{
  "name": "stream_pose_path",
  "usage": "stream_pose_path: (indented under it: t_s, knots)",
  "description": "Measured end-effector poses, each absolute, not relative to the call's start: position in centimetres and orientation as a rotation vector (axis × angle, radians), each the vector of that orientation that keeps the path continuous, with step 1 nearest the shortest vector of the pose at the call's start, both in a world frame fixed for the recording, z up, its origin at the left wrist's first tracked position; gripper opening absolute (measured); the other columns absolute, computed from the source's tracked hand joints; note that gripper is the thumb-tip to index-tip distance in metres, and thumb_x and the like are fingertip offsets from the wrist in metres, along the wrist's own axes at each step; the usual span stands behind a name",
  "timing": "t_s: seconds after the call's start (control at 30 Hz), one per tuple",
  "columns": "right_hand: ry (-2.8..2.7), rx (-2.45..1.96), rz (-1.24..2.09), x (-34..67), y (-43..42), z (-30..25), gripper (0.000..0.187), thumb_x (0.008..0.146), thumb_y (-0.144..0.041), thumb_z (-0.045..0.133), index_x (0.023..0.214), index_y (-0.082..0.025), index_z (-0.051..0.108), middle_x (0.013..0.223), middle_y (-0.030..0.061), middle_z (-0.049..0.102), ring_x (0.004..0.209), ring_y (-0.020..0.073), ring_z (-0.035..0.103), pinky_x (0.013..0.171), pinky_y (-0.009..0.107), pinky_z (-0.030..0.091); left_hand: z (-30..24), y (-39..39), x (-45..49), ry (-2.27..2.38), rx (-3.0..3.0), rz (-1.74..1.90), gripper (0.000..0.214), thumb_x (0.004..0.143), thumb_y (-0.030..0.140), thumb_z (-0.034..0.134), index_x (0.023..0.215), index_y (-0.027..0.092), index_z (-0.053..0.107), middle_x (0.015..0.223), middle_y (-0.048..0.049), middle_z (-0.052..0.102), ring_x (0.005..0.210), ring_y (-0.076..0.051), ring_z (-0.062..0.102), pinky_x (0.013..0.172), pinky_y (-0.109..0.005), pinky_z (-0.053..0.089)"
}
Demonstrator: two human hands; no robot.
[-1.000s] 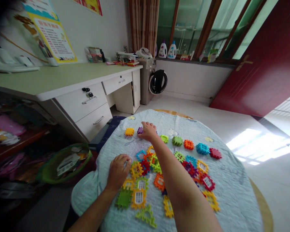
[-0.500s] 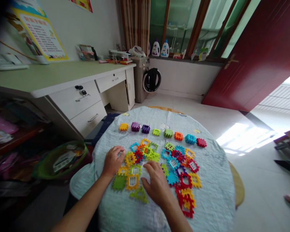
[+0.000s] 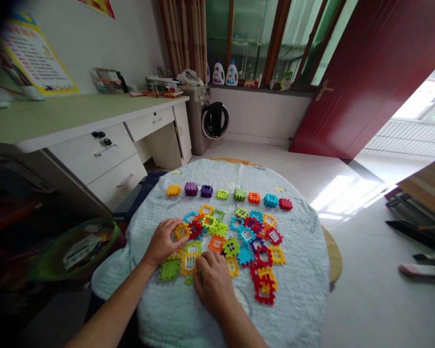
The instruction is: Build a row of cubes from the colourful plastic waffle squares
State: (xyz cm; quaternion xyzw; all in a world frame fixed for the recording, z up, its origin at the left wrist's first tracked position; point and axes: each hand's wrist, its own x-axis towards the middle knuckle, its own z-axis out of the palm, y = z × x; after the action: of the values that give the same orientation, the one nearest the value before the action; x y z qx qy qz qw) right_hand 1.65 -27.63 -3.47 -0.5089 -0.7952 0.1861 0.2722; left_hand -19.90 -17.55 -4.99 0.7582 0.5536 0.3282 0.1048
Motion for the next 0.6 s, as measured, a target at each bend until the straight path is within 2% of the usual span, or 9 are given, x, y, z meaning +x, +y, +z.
stream_pose_path:
  t_s: [0.13,0.3,0.5,0.6]
  knots:
    - [-2.142,-1.376,0.505,1.62,-27.66,-3.45,0.017,0.090,-0.021,0.055,0.105,-0.025,0.061,0.105,0.0056,0.062,0.098,0.0226,0.052,0.087,0.038,0.044,-5.25,-17.31,-19.98,1.705,2.101,1.082,0.021,0.079,0.037,0.061,0.092,0.021,0.064,0.100,-0.0075,0.068,0.100,-0.024,0.061,0.095,-0.041,0.048]
    - [-2.138,-1.386,0.508,1.57,-27.72,-3.32,0.019,0.090,-0.021,0.056,0.107,-0.025,0.061,0.105,0.0049,0.062,0.098,0.0217,0.052,0.087,0.037,0.044,-5.23,-17.18,-19.96,1.818,2.019,1.115,0.022,0.081,0.042,0.055,0.085,0.021,0.060,0.091,-0.0075,0.067,0.092,-0.025,0.062,0.090,-0.042,0.049]
    - [-2.125,-1.390,0.528,1.64,-27.68,-3.29,0.018,0.089,-0.019,0.055,0.105,-0.025,0.061,0.105,0.0048,0.062,0.097,0.0215,0.051,0.087,0.036,0.044,-5.05,-17.34,-20.20,1.873,1.788,1.129,0.029,0.086,0.049,0.046,0.091,0.022,0.055,0.086,-0.0056,0.068,0.083,-0.023,0.066,0.076,-0.035,0.052]
    - [-2.127,-1.386,0.536,1.71,-27.61,-3.19,0.020,0.088,-0.018,0.056,0.106,-0.025,0.061,0.105,0.0048,0.063,0.097,0.0218,0.052,0.086,0.036,0.044,-4.94,-17.48,-20.20,1.871,1.700,1.150,0.030,0.088,0.050,0.045,0.096,0.023,0.054,0.089,-0.0045,0.069,0.083,-0.022,0.067,0.074,-0.033,0.052]
